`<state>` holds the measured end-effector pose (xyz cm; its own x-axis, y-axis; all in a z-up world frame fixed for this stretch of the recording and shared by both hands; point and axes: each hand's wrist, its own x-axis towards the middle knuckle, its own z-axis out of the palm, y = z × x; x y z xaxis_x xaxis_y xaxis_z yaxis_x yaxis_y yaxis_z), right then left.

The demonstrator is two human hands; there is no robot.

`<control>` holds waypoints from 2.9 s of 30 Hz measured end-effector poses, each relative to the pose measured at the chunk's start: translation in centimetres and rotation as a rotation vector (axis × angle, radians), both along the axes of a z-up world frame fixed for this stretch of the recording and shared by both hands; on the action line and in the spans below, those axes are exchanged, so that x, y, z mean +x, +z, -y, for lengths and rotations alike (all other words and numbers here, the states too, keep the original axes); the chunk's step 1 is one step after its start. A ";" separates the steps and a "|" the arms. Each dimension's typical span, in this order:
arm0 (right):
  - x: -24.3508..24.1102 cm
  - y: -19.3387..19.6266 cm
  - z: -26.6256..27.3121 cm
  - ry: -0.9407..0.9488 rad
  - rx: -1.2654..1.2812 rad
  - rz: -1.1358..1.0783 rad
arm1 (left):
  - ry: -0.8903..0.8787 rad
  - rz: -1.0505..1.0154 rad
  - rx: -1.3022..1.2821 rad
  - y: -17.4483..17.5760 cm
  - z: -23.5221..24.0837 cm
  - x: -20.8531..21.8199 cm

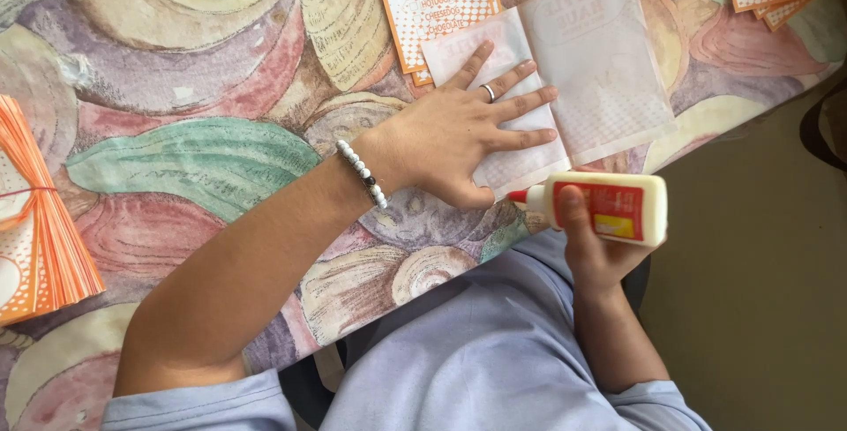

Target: Folding paper bags and applying glue from a bottle to seal them.

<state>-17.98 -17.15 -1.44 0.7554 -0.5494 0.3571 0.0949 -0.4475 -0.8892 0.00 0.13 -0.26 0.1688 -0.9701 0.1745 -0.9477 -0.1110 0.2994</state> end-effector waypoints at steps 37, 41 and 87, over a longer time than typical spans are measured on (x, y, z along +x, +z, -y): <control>1.0 2.8 12.3 -0.183 0.385 0.194 | 0.241 0.416 0.301 3.5 3.5 -4.1; 0.1 1.4 14.4 -0.220 0.476 0.209 | 0.331 0.487 0.139 2.1 5.0 -3.3; 0.5 1.2 1.6 0.174 0.031 -0.059 | 0.275 0.011 -0.149 -0.2 -0.5 -5.0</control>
